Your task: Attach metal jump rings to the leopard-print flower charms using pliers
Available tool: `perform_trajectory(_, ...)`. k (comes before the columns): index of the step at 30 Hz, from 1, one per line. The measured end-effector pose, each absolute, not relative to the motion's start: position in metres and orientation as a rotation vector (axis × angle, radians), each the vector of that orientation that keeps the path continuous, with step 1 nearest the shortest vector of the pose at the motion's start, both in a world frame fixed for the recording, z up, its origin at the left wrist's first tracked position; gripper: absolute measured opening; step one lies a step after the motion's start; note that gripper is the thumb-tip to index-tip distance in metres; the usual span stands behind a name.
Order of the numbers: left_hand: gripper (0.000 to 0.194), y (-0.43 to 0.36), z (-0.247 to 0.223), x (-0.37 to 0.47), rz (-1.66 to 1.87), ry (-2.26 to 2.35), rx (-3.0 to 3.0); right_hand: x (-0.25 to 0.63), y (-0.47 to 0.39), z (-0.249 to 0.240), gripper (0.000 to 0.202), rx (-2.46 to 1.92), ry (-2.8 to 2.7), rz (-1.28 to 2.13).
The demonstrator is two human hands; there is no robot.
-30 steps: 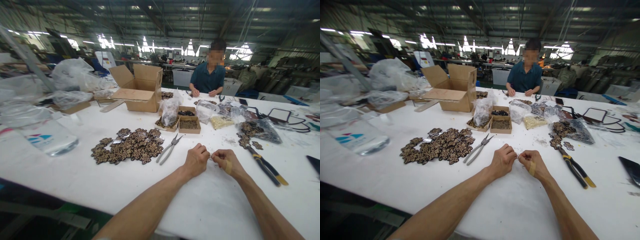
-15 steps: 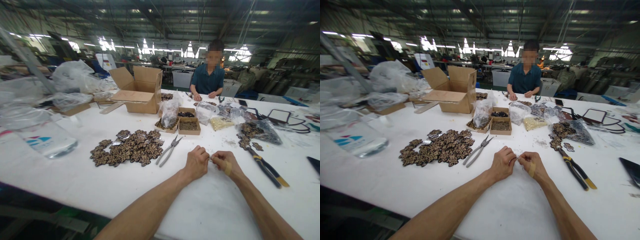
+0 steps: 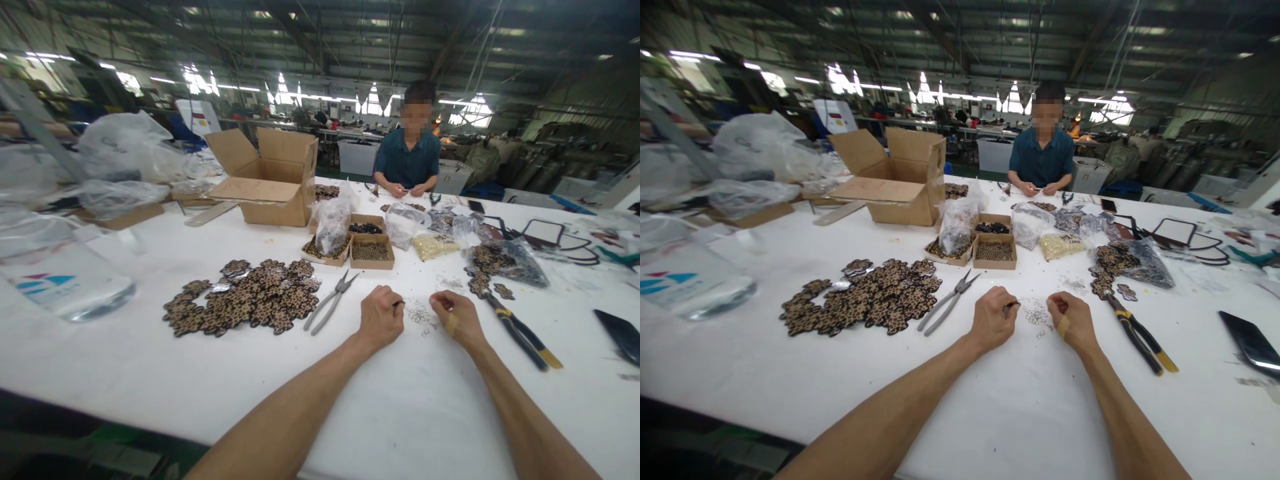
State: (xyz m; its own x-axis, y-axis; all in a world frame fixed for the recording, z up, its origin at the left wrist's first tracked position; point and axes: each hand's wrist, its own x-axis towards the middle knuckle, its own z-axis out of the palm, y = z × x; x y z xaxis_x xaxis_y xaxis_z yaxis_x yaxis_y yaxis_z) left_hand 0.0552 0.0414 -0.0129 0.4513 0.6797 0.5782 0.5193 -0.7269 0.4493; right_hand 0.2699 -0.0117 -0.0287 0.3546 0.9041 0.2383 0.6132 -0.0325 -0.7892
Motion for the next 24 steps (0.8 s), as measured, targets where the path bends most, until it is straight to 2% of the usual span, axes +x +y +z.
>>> perform_trajectory(11,0.009,0.047,-0.023,0.061,1.149,1.099,2.385,0.292,0.009,-0.041,0.036,-1.886,-1.561,0.364)
perform_trajectory(18,0.012,0.052,-0.025,0.063,1.183,1.14,2.294,0.336,0.001,-0.043,0.04,-2.022,-1.403,0.119)
perform_trajectory(24,0.012,0.053,-0.025,0.065,1.186,1.159,2.261,0.328,0.011,-0.053,0.042,-2.023,-1.534,0.04)
